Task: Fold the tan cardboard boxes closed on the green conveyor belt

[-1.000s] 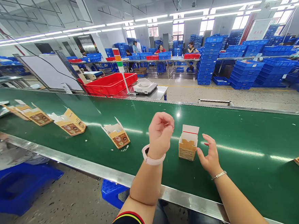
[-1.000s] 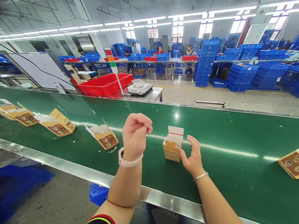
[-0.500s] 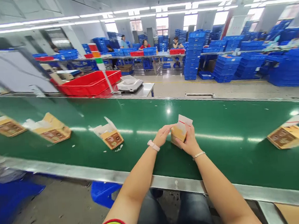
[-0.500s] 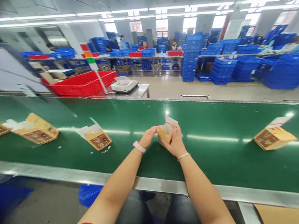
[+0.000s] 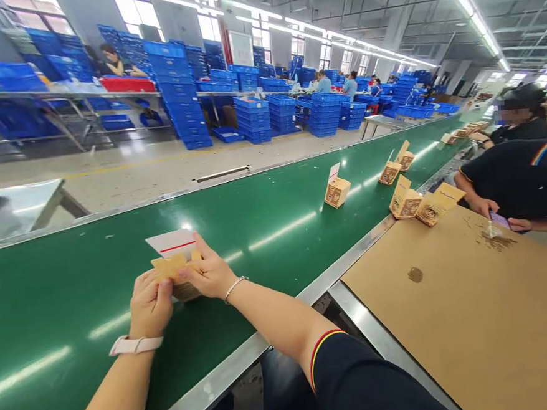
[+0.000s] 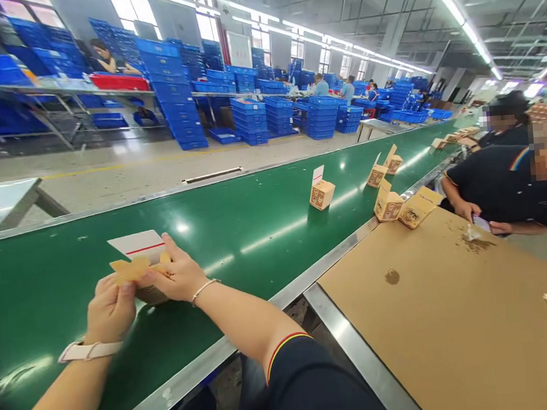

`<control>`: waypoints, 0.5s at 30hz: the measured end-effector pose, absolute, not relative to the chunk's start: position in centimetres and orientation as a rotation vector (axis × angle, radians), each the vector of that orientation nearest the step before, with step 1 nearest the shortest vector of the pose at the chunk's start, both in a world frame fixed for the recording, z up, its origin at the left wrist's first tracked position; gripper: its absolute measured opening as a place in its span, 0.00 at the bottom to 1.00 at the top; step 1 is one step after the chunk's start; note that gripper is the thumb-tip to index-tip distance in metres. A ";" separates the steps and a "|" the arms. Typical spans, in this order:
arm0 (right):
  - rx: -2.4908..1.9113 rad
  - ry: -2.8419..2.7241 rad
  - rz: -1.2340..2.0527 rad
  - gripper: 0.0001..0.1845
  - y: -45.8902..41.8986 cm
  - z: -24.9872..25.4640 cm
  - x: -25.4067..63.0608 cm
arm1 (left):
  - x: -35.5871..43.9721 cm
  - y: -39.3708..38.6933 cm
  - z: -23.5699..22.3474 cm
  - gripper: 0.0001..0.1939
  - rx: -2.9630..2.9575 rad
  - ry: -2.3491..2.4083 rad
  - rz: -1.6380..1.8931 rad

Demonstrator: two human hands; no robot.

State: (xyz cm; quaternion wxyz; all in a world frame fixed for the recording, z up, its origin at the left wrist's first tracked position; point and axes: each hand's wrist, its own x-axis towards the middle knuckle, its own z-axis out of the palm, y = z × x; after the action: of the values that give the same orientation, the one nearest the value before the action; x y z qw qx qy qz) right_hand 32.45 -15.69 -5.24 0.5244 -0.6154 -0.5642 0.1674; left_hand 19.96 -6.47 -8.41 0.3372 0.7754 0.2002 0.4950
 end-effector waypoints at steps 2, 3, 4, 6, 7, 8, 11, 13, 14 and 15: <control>-1.429 -1.086 0.434 0.15 -15.4 -5.3 31.9 | 20.9 -7.8 -7.8 0.18 2.107 0.803 1.403; -1.410 -0.944 0.465 0.20 -15.2 -5.3 31.7 | 21.2 -8.4 -7.4 0.18 2.131 0.884 1.424; -1.397 -0.801 0.510 0.27 -15.0 -5.2 31.5 | 21.5 -9.0 -7.1 0.17 2.142 0.923 1.446; -1.382 -0.552 0.627 0.39 -14.5 -4.9 31.5 | 21.5 -9.6 -6.6 0.17 2.191 0.886 1.515; -1.373 -0.466 0.680 0.42 -14.3 -4.7 31.6 | 21.4 -9.6 -6.4 0.17 2.245 0.820 1.536; -1.360 -0.411 0.721 0.43 -14.2 -4.4 31.8 | 21.3 -9.6 -6.4 0.17 2.318 0.744 1.537; -1.323 -0.358 0.799 0.43 -14.0 -3.8 32.3 | 21.2 -9.2 -6.4 0.15 2.546 0.595 1.469; -1.326 -0.325 0.827 0.43 -13.9 -3.8 32.5 | 21.6 -9.1 -6.5 0.15 2.615 0.607 1.446; -1.340 -0.310 0.833 0.43 -13.8 -3.9 32.7 | 21.9 -9.1 -6.5 0.15 2.641 0.625 1.433; -1.363 -0.301 0.829 0.43 -13.6 -4.1 32.8 | 22.2 -9.3 -6.4 0.15 2.661 0.637 1.422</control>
State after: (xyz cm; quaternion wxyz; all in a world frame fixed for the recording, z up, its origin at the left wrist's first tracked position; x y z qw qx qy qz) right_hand 32.81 -13.65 -4.09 0.6881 -0.6092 -0.1347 0.3706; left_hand 22.25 -9.26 -6.42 0.0289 0.8626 0.2065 0.4609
